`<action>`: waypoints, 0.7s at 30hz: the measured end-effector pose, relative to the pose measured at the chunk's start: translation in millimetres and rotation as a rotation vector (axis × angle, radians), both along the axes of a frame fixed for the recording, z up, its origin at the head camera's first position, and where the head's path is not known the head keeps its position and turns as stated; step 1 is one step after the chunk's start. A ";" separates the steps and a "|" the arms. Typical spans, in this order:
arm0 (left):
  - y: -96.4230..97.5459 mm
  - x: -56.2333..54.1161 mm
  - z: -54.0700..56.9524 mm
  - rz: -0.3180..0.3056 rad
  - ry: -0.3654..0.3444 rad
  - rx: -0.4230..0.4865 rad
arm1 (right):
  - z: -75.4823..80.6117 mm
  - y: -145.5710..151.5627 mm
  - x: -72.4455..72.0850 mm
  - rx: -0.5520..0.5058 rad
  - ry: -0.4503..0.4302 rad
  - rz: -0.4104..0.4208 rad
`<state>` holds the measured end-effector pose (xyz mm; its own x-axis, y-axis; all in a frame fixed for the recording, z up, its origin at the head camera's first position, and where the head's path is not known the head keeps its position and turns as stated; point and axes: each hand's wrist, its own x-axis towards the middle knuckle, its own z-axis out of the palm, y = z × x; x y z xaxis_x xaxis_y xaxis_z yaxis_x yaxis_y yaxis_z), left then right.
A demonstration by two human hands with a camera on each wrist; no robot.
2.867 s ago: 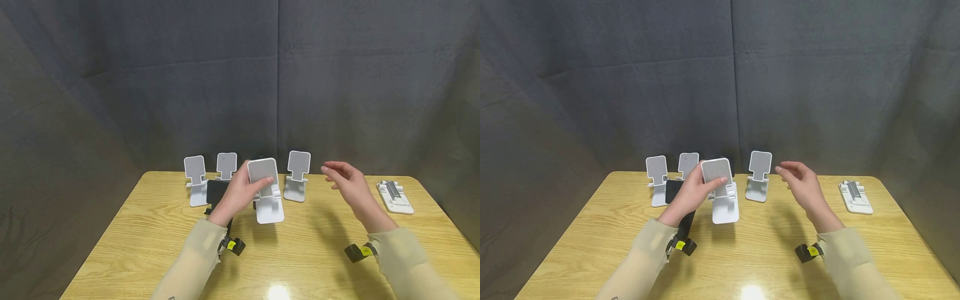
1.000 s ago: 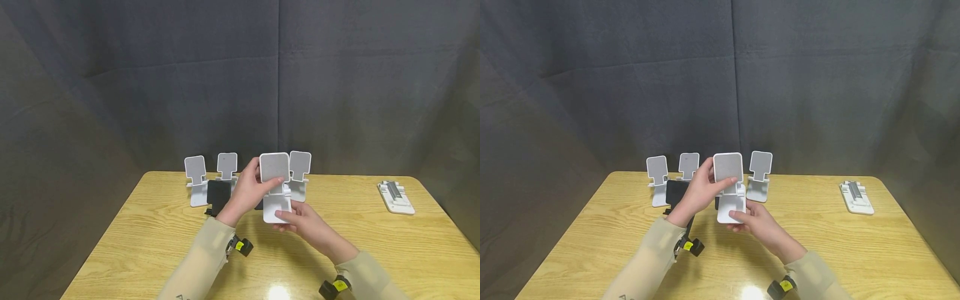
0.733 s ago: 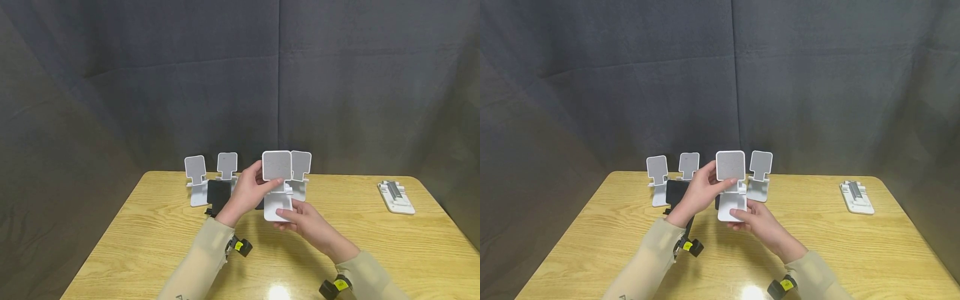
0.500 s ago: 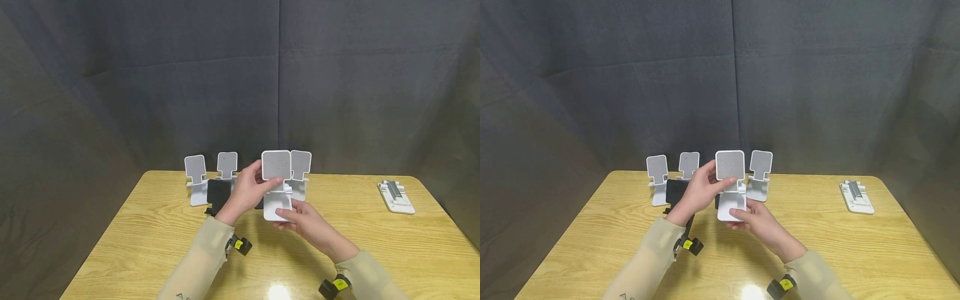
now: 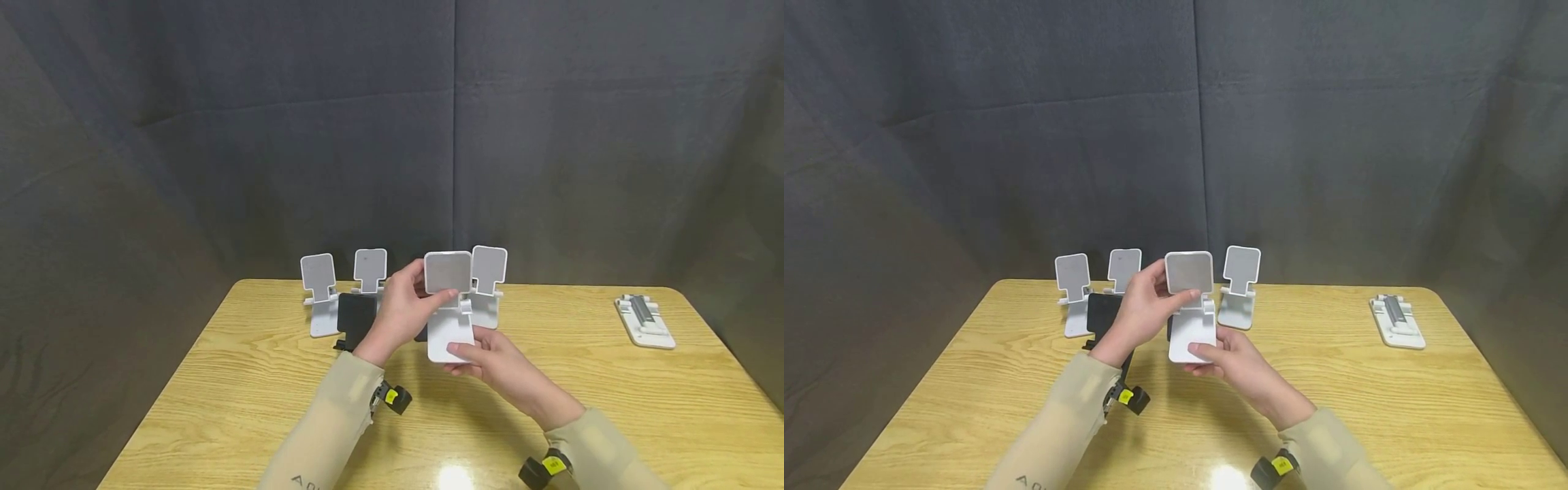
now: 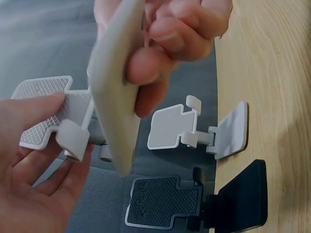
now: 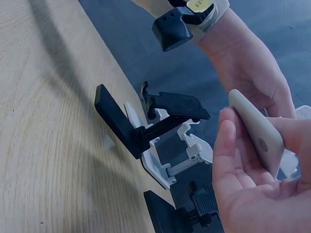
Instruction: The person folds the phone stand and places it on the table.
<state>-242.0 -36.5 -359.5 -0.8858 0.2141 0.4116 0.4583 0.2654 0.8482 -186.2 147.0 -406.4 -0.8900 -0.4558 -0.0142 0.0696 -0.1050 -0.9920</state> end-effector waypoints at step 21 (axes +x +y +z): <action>-3.3 -0.7 4.0 0.089 0.004 0.015 | -0.9 -4.4 1.1 0.005 -0.006 -0.013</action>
<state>-242.6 -39.8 -355.5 -0.8995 0.1282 0.4176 0.4367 0.2926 0.8507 -185.2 142.6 -407.3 -0.8959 -0.4437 -0.0212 0.0738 -0.1015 -0.9921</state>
